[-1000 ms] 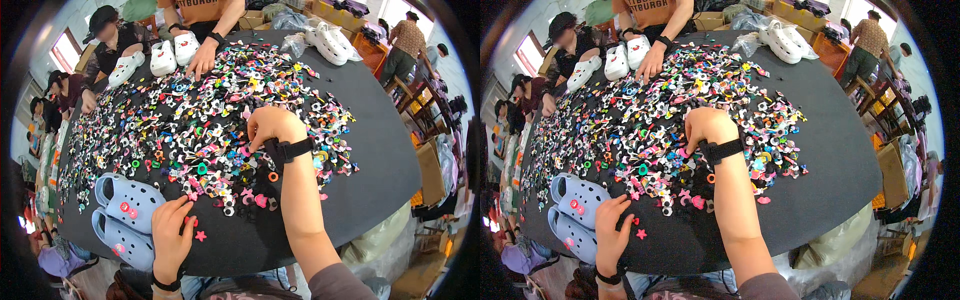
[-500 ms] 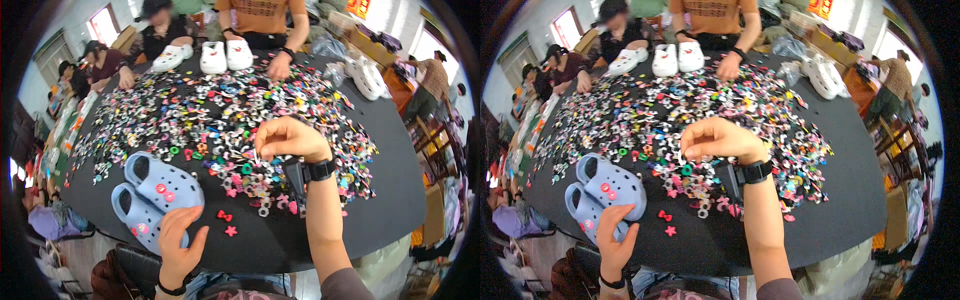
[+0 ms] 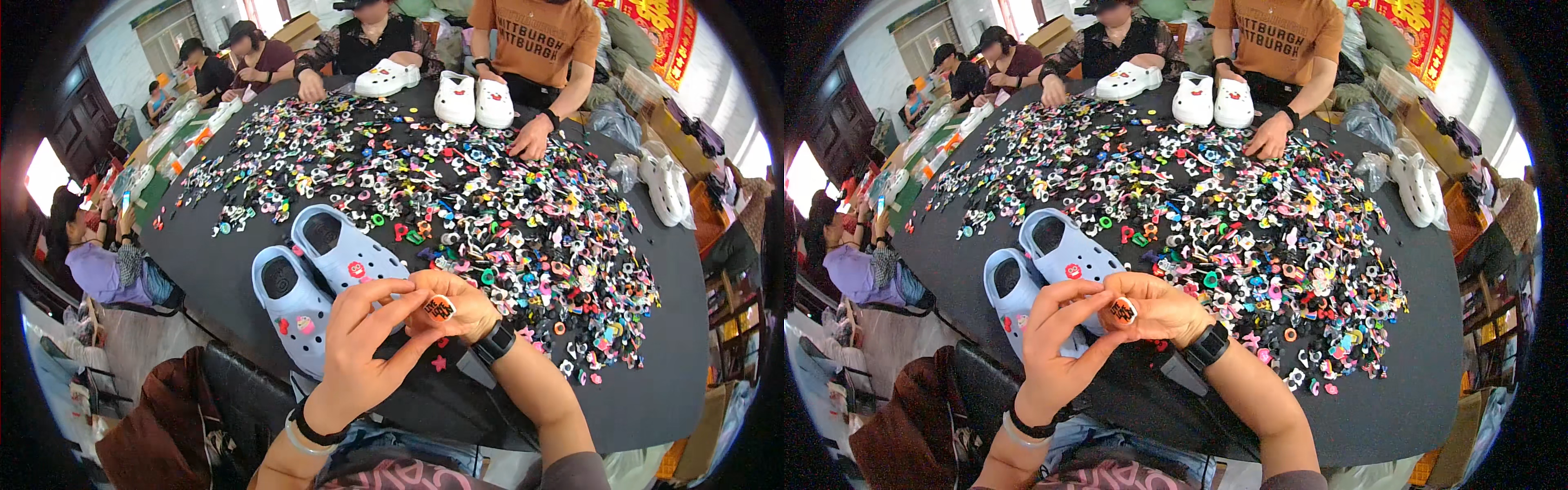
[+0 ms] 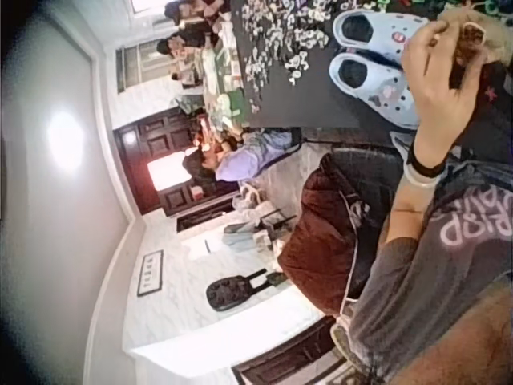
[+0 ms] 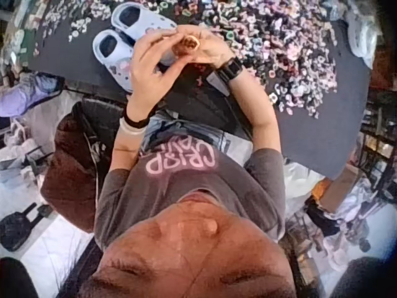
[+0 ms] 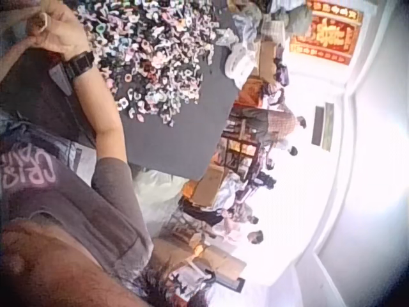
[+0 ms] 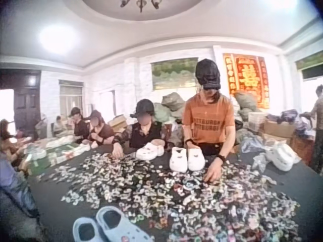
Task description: Sorting small decorative charms and attaching them to blue foam clogs.
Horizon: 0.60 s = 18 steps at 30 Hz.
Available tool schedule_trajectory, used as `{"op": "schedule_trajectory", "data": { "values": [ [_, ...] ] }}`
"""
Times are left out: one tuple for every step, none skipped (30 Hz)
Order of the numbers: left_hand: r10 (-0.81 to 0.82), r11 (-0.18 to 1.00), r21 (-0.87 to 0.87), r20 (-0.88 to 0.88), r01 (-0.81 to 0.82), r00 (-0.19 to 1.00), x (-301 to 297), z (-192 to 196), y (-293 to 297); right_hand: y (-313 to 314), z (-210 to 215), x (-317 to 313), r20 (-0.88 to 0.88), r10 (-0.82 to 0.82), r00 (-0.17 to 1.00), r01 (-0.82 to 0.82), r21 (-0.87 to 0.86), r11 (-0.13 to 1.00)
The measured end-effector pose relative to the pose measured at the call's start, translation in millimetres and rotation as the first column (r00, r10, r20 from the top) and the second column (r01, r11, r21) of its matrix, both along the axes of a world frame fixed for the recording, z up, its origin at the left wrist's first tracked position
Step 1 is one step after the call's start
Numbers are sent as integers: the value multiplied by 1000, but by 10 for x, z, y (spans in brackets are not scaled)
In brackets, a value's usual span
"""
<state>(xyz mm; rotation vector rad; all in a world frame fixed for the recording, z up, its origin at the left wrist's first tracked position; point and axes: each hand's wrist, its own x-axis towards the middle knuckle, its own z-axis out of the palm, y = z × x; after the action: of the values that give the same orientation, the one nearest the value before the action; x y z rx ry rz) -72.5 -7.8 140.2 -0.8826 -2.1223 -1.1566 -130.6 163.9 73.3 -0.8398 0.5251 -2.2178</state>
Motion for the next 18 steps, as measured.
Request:
{"op": "schedule_trajectory", "data": {
  "values": [
    [-9,1000,10,26,9,1000,8,8,-11,-13,-18,11,28,25,999,-26,19,999],
    [-19,1000,19,51,18,999,13,6,-21,-47,-83,28,9,-15,1000,15,41,999],
    [-8,1000,19,52,7,999,23,1,-42,-72,-111,49,9,-4,1000,4,41,999],
    [-6,1000,5,33,6,999,27,-16,-61,-80,-134,69,42,-4,999,-1,107,994],
    [-5,1000,-10,15,5,1000,36,-23,-81,-83,-147,81,76,-5,997,-8,173,985],
    [3,1000,-12,16,-3,1000,49,-11,-94,-76,-152,86,88,-1,996,-21,243,970],
    [10,1000,-18,16,-10,1000,63,8,-107,-84,-150,86,90,8,996,-29,240,970],
    [18,1000,-25,15,-18,1000,71,23,-125,-97,-140,82,70,27,997,-42,216,975],
    [24,999,-26,18,-23,1000,63,24,-141,-99,-131,76,52,44,998,-54,194,980],
    [63,997,-48,-43,-65,997,51,28,-158,-95,-87,79,131,87,988,-105,141,984],
    [99,992,-67,-106,-107,989,46,28,-177,-98,-78,63,134,92,987,-111,140,984],
    [101,992,-69,-104,-108,989,43,29,-189,-91,-67,47,64,107,992,-115,137,984],
    [110,989,-80,-130,-121,985,39,27,-207,-92,-65,43,-6,120,993,-118,135,984],
    [118,987,-90,-157,-133,981,38,24,-225,-113,-119,61,21,75,997,-78,200,977],
    [116,987,-91,-156,-131,981,46,17,-236,-122,-129,66,22,74,997,-77,200,977],
    [118,986,-101,-153,-135,981,59,7,-247,-130,-134,72,27,90,996,-94,206,974],
    [119,984,-110,-151,-137,981,75,0,-260,-138,-132,80,31,106,994,-110,213,971],
    [111,986,-111,-149,-128,983,97,-12,-284,-148,-113,91,33,97,995,-102,212,972]
  ]
}}
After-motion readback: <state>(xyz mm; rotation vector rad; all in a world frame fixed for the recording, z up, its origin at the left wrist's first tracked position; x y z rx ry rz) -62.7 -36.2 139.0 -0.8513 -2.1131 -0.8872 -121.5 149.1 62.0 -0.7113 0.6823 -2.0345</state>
